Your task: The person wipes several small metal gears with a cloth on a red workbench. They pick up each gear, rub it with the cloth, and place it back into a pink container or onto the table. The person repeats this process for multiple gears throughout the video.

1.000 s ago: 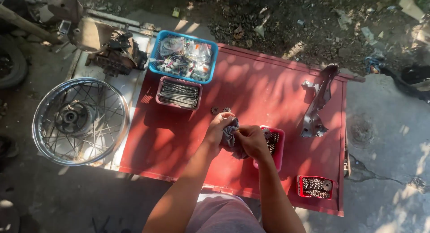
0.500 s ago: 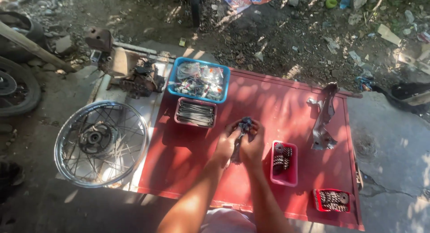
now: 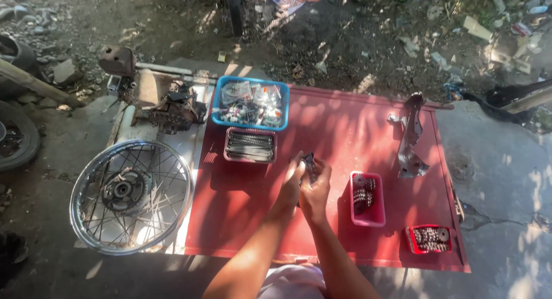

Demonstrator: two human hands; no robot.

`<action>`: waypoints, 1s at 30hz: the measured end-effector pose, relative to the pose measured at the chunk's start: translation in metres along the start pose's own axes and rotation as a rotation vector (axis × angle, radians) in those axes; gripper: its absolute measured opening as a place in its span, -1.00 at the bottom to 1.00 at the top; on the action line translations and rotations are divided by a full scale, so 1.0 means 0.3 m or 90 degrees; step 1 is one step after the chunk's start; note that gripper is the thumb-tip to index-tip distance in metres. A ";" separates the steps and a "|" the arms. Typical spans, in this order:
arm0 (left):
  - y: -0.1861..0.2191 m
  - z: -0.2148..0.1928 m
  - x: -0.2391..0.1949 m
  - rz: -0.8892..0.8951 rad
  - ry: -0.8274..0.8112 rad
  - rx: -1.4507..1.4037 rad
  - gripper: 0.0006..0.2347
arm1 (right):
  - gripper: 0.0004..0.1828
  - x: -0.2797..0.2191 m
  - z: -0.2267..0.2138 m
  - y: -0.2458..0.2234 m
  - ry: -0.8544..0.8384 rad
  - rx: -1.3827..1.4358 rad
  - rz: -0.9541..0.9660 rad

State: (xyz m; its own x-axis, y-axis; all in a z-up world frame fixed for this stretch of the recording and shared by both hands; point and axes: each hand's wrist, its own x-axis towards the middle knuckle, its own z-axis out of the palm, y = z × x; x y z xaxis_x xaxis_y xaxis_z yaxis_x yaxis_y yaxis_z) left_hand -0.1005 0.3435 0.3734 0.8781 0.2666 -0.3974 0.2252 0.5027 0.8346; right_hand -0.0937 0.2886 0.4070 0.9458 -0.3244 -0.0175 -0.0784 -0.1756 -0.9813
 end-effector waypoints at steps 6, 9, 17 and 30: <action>0.036 0.018 0.043 0.022 0.006 0.007 -0.54 | -0.87 -0.060 -0.018 -0.024 -0.087 0.050 0.097; 0.090 0.011 0.021 -0.091 0.038 -0.139 -0.58 | -0.71 -0.084 -0.050 -0.048 -0.146 -0.070 -0.049; 0.122 0.057 -0.011 -0.043 -0.053 -0.091 -0.64 | -0.65 -0.003 -0.066 0.001 -0.078 -0.036 -0.110; 0.069 0.022 0.097 -0.036 -0.032 -0.031 -0.63 | -0.79 -0.007 -0.076 -0.007 -0.183 -0.103 -0.015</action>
State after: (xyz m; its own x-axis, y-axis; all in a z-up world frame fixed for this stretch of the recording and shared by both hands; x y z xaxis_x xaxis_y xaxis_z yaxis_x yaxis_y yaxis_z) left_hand -0.0676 0.3564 0.3817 0.8846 0.1961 -0.4231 0.2552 0.5559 0.7911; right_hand -0.1028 0.2684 0.4136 0.9963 -0.0473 -0.0711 -0.0828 -0.3325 -0.9394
